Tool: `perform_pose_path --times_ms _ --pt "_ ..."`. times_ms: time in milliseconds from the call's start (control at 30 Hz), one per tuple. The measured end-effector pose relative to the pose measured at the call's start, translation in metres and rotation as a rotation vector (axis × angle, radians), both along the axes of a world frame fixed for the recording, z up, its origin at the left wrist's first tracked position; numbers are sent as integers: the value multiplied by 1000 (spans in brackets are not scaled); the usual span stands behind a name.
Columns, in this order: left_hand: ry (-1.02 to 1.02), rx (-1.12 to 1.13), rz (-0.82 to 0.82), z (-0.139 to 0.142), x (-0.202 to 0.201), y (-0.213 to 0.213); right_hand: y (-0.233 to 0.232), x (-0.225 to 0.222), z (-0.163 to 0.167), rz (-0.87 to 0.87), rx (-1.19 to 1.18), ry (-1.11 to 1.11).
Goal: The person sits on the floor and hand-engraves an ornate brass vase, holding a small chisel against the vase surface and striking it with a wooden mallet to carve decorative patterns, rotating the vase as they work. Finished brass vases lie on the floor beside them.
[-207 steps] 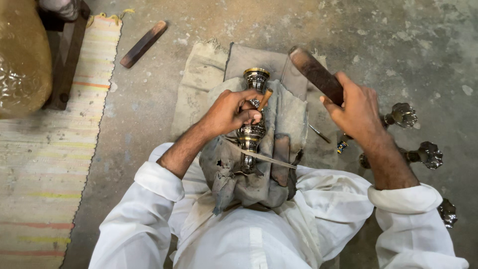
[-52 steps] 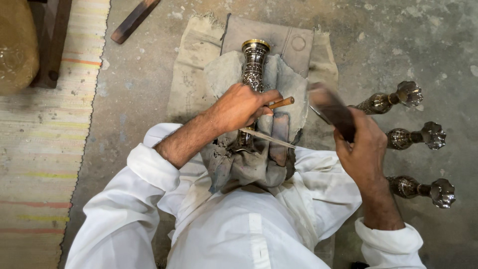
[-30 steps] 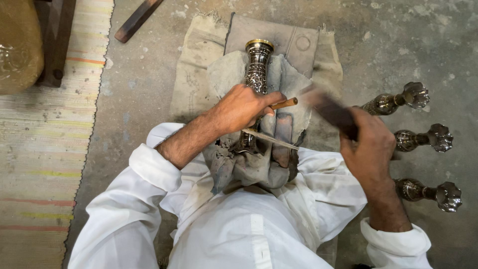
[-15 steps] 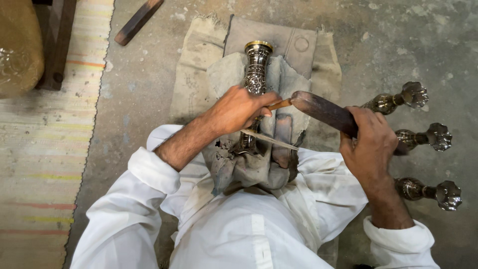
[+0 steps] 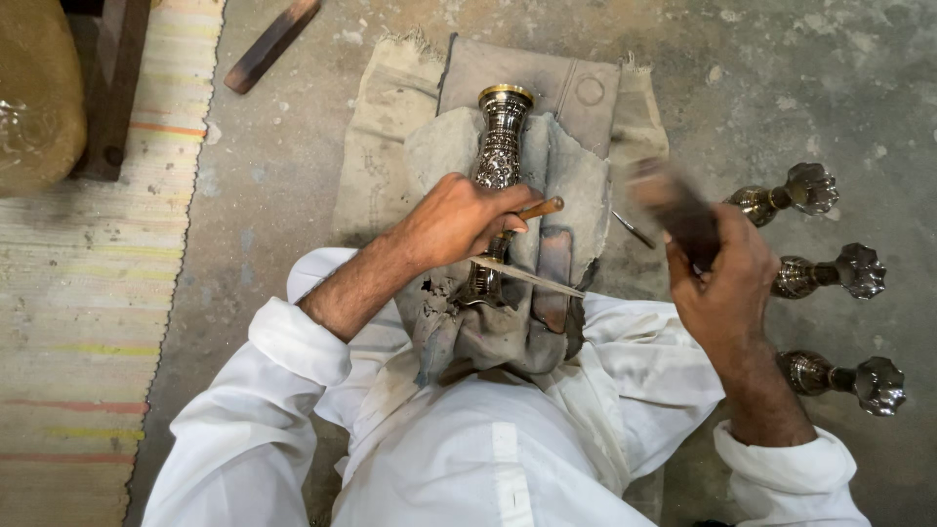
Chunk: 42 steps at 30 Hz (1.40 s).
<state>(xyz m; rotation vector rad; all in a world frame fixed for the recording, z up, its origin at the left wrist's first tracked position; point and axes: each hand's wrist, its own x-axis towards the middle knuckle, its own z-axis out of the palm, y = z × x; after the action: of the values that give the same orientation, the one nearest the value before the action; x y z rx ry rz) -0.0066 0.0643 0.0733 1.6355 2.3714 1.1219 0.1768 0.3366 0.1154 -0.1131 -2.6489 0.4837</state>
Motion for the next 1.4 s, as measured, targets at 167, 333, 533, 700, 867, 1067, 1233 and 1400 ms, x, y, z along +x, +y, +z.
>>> perform_pose_path --times_ms 167,333,533,700,867,1067,1233,1400 --pt "-17 58 -17 -2 -1 -3 0 -4 6 26 179 -16" --pt "-72 93 -36 -5 -1 -4 -7 -10 22 8 356 -56" --pt "-97 97 -9 -8 0 -9 -12 -16 32 44 349 -52" --pt "-73 191 -40 -11 -2 -11 -7 -19 31 85 282 -20" --pt "-53 142 19 -14 0 -15 -3 -23 32 134 221 32" --pt "-85 141 44 -16 1 -16 -5 -33 37 145 175 3" --pt "-96 175 44 -17 2 -19 -12 -39 46 130 312 -9" --pt "-117 217 56 -21 5 -23 -19 -46 56 173 348 1"
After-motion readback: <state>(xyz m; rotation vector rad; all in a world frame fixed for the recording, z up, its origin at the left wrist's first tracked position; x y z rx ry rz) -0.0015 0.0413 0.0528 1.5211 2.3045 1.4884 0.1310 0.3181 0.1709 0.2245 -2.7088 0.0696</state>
